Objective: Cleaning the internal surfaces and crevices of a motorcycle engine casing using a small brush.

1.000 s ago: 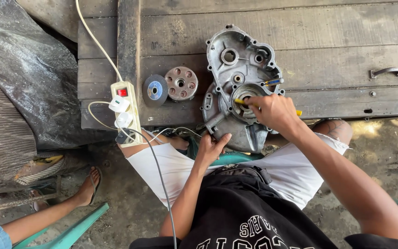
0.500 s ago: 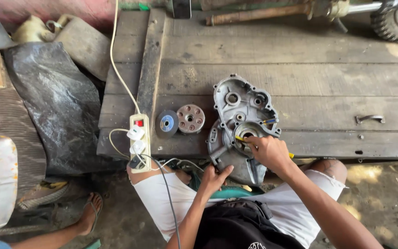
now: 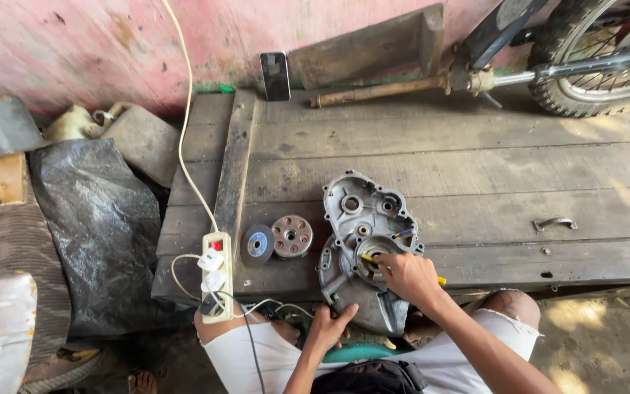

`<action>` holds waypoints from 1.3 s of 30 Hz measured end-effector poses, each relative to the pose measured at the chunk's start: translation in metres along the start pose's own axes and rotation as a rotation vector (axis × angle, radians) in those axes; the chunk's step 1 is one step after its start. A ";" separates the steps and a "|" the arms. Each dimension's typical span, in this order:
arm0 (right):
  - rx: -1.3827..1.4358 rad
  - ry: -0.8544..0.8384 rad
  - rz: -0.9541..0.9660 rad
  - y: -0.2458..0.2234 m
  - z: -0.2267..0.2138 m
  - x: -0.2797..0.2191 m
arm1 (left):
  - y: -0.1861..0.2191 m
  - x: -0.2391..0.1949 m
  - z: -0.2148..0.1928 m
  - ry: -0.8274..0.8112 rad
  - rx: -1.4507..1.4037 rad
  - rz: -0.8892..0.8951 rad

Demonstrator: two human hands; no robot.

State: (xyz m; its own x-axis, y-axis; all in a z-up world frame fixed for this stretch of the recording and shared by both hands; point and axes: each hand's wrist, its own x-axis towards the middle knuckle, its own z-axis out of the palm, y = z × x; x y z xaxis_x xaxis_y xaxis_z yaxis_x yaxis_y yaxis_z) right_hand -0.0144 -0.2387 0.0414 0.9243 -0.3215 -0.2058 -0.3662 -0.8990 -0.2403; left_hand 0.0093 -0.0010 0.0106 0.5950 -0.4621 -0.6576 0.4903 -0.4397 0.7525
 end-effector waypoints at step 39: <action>0.078 -0.011 -0.142 0.000 0.013 0.000 | 0.007 0.017 -0.002 0.123 0.007 -0.378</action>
State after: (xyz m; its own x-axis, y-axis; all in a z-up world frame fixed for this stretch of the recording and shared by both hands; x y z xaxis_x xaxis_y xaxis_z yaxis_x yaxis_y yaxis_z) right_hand -0.0159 -0.2349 0.0294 0.9663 -0.1887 -0.1750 -0.2392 -0.9094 -0.3402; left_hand 0.0245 -0.0101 0.0046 0.4459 -0.1708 -0.8786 0.6850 -0.5667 0.4578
